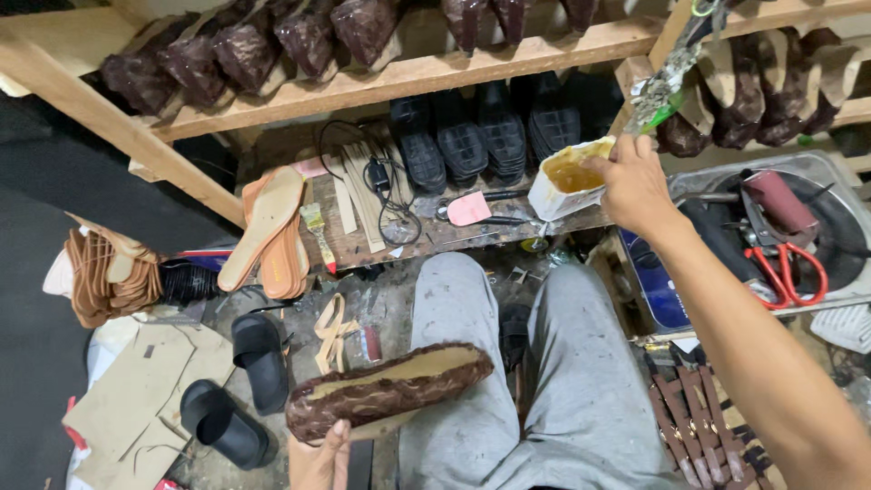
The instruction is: The person sits at a workbench holding a shoe last with a sole attached. They repeatedly dip a finger into a cup of glue and spread the glue by hand along the edge where the sole meets the last, rotating the last to reach different sections.
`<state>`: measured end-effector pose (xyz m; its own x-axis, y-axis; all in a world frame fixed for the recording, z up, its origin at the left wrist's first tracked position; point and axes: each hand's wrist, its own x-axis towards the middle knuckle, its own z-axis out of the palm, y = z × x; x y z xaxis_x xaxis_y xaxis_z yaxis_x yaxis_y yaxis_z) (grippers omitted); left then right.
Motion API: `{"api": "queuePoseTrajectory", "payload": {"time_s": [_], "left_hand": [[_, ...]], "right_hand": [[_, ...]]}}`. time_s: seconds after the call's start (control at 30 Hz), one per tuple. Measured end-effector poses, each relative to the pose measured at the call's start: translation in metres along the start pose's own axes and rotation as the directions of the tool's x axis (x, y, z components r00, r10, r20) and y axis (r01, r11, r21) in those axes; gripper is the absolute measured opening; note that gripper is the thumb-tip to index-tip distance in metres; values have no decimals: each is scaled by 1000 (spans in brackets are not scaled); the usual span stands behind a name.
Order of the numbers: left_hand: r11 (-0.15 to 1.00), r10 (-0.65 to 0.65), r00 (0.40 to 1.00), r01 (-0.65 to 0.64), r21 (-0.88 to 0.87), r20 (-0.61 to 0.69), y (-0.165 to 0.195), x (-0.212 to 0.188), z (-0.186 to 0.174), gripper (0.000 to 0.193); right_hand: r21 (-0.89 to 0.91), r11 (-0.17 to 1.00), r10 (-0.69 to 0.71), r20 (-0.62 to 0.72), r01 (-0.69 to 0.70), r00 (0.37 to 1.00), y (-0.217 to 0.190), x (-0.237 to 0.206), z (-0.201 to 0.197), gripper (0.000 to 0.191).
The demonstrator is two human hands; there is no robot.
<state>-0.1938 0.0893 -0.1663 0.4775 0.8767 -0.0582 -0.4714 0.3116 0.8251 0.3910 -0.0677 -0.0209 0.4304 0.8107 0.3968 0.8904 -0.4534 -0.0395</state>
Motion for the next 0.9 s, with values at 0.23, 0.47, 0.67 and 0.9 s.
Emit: {"api": "queuePoseTrajectory", "payload": {"time_s": [0.23, 0.47, 0.67, 0.9], "left_hand": [[995, 55, 995, -61, 76, 78, 2, -22, 30, 78], [911, 202, 969, -238, 336, 139, 47, -23, 208, 64], [595, 497, 690, -712, 373, 526, 57, -9, 280, 52], [475, 538, 569, -814, 334, 622, 60, -7, 301, 34]], "right_hand": [[-80, 997, -12, -82, 6, 997, 18, 4, -4, 27], [79, 997, 3, -51, 1, 999, -24, -8, -59, 11], [750, 653, 160, -279, 110, 947, -136, -94, -149, 22], [823, 552, 143, -250, 132, 958, -204, -151, -181, 59]]}}
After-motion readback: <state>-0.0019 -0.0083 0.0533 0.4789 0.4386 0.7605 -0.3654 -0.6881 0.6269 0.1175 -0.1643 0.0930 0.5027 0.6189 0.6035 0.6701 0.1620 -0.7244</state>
